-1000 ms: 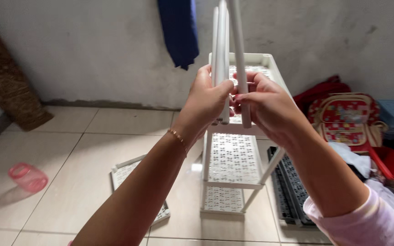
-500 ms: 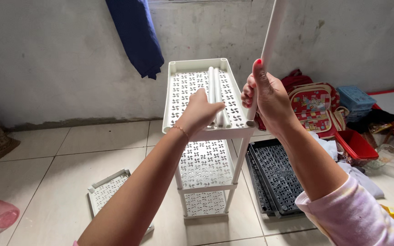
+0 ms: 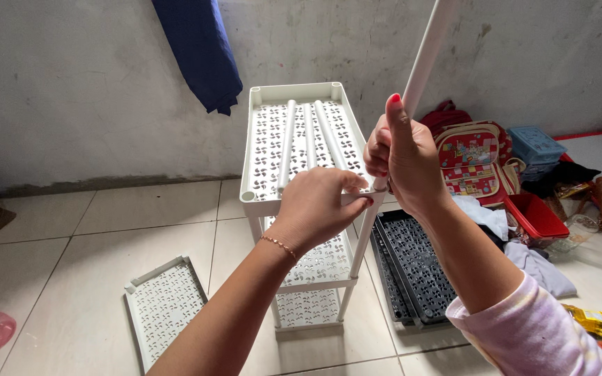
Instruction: The person assembles a white multi-tier plastic shelf on the floor, inserting the vertical support poles into the corner sockets of the perforated trays and pressing each tier into place. They then begin assembling a second black shelf the same way, fitting poles and stacking trays.
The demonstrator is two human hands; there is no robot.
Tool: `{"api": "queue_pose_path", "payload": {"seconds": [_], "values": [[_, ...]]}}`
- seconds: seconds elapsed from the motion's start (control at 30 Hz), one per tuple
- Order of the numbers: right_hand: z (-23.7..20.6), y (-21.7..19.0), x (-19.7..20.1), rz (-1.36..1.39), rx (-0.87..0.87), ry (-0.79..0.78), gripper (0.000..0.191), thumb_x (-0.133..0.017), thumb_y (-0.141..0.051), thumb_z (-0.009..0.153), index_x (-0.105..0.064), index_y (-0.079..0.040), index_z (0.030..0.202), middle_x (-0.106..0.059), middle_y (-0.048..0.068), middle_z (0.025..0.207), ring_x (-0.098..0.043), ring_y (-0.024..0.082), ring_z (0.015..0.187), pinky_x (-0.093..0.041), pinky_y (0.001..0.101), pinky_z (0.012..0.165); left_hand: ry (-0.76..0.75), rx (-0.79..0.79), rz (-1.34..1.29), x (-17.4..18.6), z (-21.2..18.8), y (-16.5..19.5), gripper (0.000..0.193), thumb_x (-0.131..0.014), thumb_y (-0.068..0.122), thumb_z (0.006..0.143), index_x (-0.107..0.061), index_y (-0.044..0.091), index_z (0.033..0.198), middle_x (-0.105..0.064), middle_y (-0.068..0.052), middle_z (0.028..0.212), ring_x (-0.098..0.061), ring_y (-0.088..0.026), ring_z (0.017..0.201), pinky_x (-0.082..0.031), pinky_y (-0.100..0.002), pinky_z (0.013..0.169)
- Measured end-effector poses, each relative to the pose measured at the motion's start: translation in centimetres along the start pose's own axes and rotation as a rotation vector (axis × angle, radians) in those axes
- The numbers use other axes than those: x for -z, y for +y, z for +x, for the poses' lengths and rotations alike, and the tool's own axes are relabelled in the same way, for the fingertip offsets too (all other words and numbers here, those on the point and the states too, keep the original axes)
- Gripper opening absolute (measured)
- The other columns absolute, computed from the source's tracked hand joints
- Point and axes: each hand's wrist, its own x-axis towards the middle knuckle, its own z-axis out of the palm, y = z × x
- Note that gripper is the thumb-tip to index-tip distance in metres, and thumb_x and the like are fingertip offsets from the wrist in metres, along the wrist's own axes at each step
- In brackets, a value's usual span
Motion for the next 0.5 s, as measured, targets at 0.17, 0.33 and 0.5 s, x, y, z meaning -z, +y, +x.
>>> {"api": "queue_pose_path", "payload": {"seconds": [0.17,0.33,0.5], "values": [[-0.2,0.2,-0.3,-0.026,-0.014,0.006,0.063,-0.055,-0.067,0.098,-0.032,-0.017,0.068,-0.034,-0.004,0.06,-0.038,0.01,0.053,-0.028,0.0268,0.046,0.03,-0.009,0.051,0.1,-0.2,0.2,0.017,-0.078,0.037,0.08,-0.084,0.024,0.089,-0.078,0.0,0.08,-0.073,-0.017,0.071,-0.055,-0.036,0.062],[0.0,1.0,-0.5,-0.154,0.016,0.036,0.058,-0.051,-0.065,0.098,-0.036,-0.018,0.069,-0.038,-0.004,0.057,-0.042,0.008,0.049,-0.031,0.0249,0.041,-0.062,0.103,0.048,0.1,0.2,0.1,0.016,-0.076,0.039,0.082,-0.083,0.026,0.089,-0.077,0.001,0.074,-0.072,-0.016,0.063,-0.055,-0.035,0.059],[-0.2,2.0,0.2,-0.233,0.139,0.01,0.059,-0.051,-0.062,0.105,-0.04,-0.015,0.071,-0.045,-0.003,0.062,-0.042,0.004,0.053,-0.034,0.0233,0.047,-0.041,0.059,0.018,0.0,0.5,-0.1,0.016,-0.075,0.038,0.084,-0.084,0.024,0.087,-0.077,0.002,0.073,-0.072,-0.014,0.064,-0.055,-0.034,0.06]]}}
